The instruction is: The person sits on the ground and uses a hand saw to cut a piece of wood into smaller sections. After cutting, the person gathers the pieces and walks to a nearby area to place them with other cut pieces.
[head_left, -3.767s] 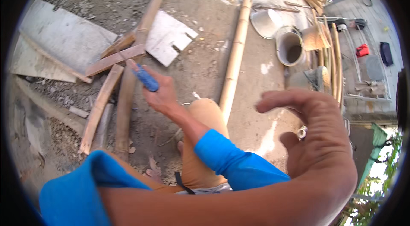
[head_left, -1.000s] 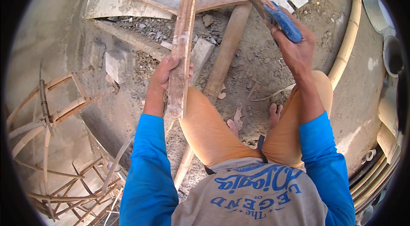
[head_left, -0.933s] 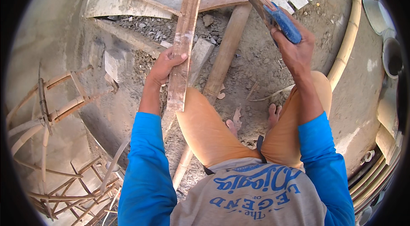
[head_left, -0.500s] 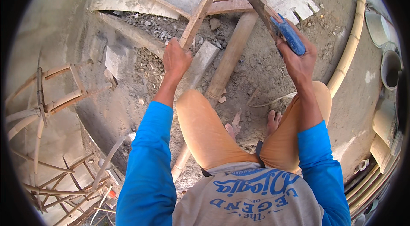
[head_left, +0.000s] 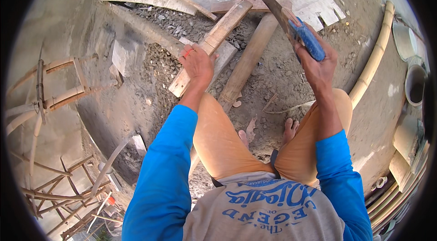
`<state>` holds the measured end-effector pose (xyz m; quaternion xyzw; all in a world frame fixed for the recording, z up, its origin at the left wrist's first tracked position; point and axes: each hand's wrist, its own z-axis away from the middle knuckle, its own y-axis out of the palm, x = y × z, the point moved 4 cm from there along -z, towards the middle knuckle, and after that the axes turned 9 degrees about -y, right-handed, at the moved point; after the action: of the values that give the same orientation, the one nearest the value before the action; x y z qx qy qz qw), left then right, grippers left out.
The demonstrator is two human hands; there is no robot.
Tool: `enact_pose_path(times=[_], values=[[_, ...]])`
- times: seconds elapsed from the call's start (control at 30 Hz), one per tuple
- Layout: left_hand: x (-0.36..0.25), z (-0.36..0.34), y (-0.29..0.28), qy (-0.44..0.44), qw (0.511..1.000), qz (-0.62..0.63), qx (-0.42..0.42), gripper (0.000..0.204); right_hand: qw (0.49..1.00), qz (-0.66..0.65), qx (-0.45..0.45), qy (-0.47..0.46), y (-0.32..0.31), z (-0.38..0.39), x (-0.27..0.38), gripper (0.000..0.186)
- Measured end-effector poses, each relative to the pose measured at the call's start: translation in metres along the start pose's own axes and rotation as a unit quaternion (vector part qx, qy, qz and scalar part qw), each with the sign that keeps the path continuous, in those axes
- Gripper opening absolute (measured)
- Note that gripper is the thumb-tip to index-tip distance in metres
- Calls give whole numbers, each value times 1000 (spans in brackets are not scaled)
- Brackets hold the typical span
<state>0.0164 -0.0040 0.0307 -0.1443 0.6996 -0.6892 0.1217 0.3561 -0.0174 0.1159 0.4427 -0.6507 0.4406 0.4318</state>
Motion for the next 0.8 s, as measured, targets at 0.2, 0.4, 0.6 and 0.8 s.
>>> enact_pose_path(times=[0.2, 0.4, 0.6, 0.8], values=[[-15, 1, 26, 22, 999, 14, 33, 85, 999, -3, 18, -29, 9, 7, 2, 50], [-21, -8, 47, 16, 996, 72, 54, 86, 998, -6, 54, -14, 22, 16, 12, 51], [-9, -2, 52, 98, 989, 95, 51, 83, 997, 1, 76, -26, 30, 20, 7, 50], [11, -28, 50, 72, 982, 162, 69, 65, 995, 2, 96, -10, 31, 23, 3, 50]])
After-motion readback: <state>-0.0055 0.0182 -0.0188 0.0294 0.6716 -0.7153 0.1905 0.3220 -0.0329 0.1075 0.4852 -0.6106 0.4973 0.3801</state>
